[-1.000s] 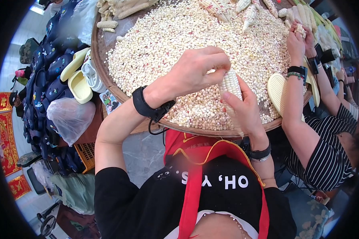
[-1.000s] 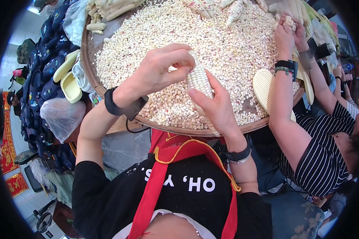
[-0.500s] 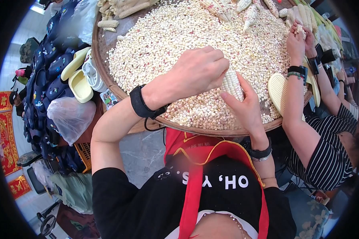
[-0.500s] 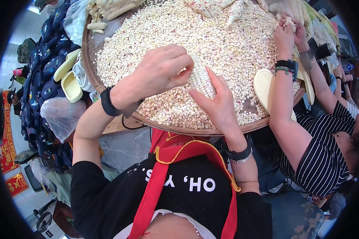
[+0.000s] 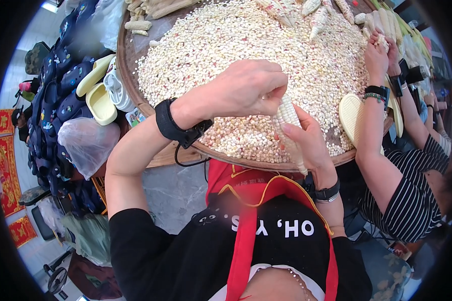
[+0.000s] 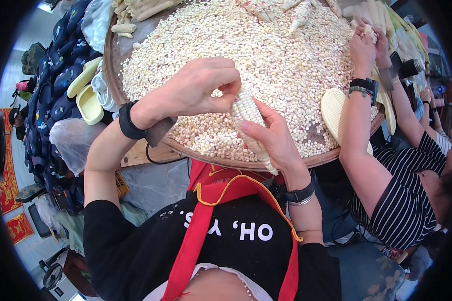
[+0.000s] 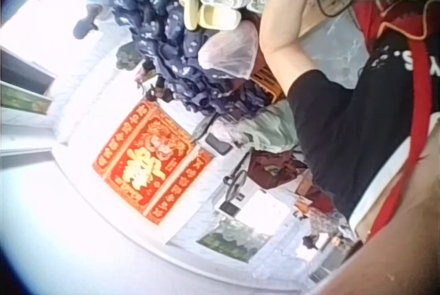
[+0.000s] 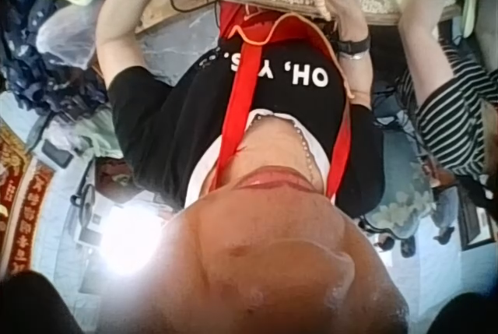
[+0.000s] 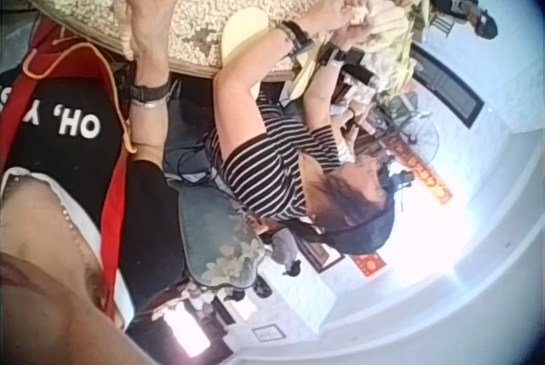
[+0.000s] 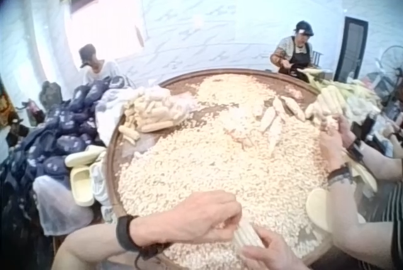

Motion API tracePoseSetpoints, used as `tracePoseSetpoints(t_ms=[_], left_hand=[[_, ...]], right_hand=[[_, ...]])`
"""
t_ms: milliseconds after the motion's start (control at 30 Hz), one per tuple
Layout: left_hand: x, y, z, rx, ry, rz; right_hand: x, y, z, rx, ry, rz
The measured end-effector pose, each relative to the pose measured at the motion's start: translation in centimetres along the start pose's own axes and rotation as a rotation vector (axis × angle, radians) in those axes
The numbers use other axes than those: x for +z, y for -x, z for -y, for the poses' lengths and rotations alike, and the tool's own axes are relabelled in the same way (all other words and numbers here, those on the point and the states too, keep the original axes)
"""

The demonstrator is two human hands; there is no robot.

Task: Manually removing corn kernels from the cob over a large tray.

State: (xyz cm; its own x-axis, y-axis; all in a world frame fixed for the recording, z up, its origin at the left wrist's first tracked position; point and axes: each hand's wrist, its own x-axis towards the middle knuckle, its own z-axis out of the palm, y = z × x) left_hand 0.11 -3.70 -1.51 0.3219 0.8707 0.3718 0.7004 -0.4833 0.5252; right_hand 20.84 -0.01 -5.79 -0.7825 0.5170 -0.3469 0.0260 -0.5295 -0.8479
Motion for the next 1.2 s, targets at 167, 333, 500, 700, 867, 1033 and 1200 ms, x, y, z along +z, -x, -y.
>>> tracePoseSetpoints(t_ms=[167, 333, 500, 700, 867, 1033, 1200], left_hand=[[0.0, 0.0, 0.0, 0.004, 0.058, -0.04], [0.7, 0.8, 0.2, -0.101, 0.041, -0.003], [1.2, 0.6, 0.3, -0.083, -0.03, -0.039], [1.4, 0.6, 0.5, -0.066, 0.01, -0.064], [0.7, 0.4, 0.2, -0.139, 0.105, 0.028], [-0.4, 0.0, -0.3, -0.251, 0.127, 0.184], [1.0, 1.0, 0.7, -0.185, 0.038, 0.1]], right_hand=[[-0.5, -0.1, -0.5, -0.007, -0.104, 0.01], [0.3, -0.2, 0.1, -0.06, 0.197, -0.087], [-0.8, -1.0, -1.3, -0.319, 0.63, -0.226], [-0.2, -0.5, -0.8, -0.225, 0.415, -0.175], [-0.8, -0.1, -0.7, 0.054, 0.06, -0.02], [-0.7, -0.3, -1.4, 0.086, -0.173, 0.112], [0.2, -0.7, -0.8, -0.016, 0.136, -0.036]])
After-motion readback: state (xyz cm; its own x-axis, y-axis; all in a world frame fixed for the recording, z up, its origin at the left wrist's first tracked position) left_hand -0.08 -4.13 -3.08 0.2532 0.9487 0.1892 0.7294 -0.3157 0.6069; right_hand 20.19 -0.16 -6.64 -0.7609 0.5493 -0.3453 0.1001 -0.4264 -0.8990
